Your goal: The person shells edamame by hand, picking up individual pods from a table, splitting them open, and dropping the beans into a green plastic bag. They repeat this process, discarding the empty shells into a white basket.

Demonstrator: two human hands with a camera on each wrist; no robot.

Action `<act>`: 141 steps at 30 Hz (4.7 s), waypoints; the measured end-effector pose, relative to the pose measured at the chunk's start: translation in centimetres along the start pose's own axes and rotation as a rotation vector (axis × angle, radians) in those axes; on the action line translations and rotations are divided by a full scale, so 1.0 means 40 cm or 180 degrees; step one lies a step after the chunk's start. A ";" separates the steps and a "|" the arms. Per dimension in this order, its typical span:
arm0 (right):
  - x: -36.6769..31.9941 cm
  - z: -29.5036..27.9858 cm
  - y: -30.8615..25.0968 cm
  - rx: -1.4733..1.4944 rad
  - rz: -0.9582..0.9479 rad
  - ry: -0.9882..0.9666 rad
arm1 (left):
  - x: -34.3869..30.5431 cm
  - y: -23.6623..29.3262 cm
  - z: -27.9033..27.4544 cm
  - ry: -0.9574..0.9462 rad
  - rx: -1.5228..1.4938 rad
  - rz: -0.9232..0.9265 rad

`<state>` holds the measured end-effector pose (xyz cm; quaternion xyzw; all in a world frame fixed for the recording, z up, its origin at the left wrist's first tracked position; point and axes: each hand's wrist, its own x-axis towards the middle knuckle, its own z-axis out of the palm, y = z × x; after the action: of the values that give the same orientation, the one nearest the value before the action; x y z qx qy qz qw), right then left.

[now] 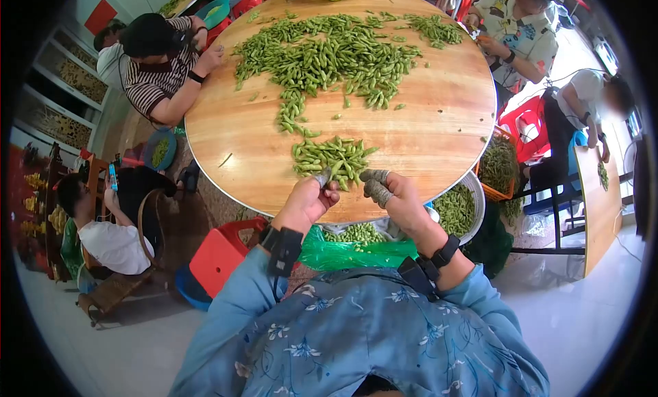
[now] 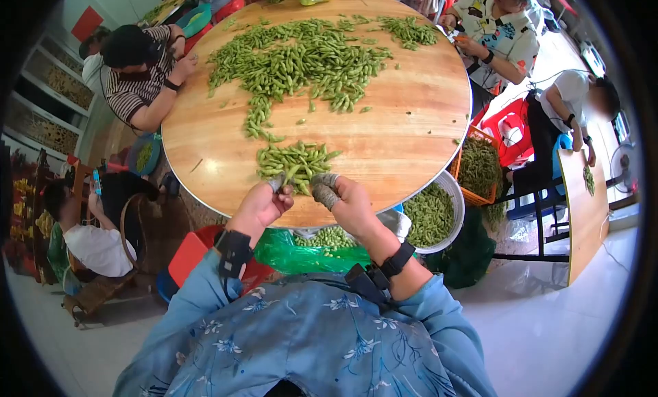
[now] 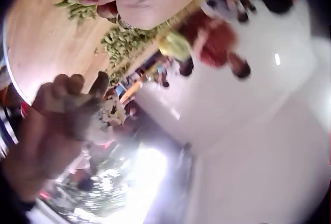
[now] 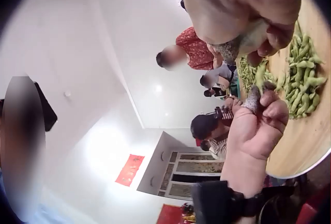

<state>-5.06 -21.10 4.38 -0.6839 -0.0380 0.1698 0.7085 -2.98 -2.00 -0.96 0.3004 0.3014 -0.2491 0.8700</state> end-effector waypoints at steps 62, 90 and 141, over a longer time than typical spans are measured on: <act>-0.080 0.001 0.066 0.1331 -0.0279 -0.0391 | -0.164 -0.119 0.068 -0.0896 0.1273 0.0876; -0.067 -0.025 0.076 -0.1233 0.0007 -0.0010 | -0.088 -0.123 0.003 -0.0938 0.3026 0.1239; -0.055 -0.090 -0.045 -0.0002 0.0079 -0.0183 | -0.083 -0.054 0.141 -0.0882 0.2346 0.1228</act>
<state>-5.77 -25.19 6.33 -0.6794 -0.0499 0.1981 0.7048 -4.51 -6.47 4.08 0.6053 0.0112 -0.2109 0.7675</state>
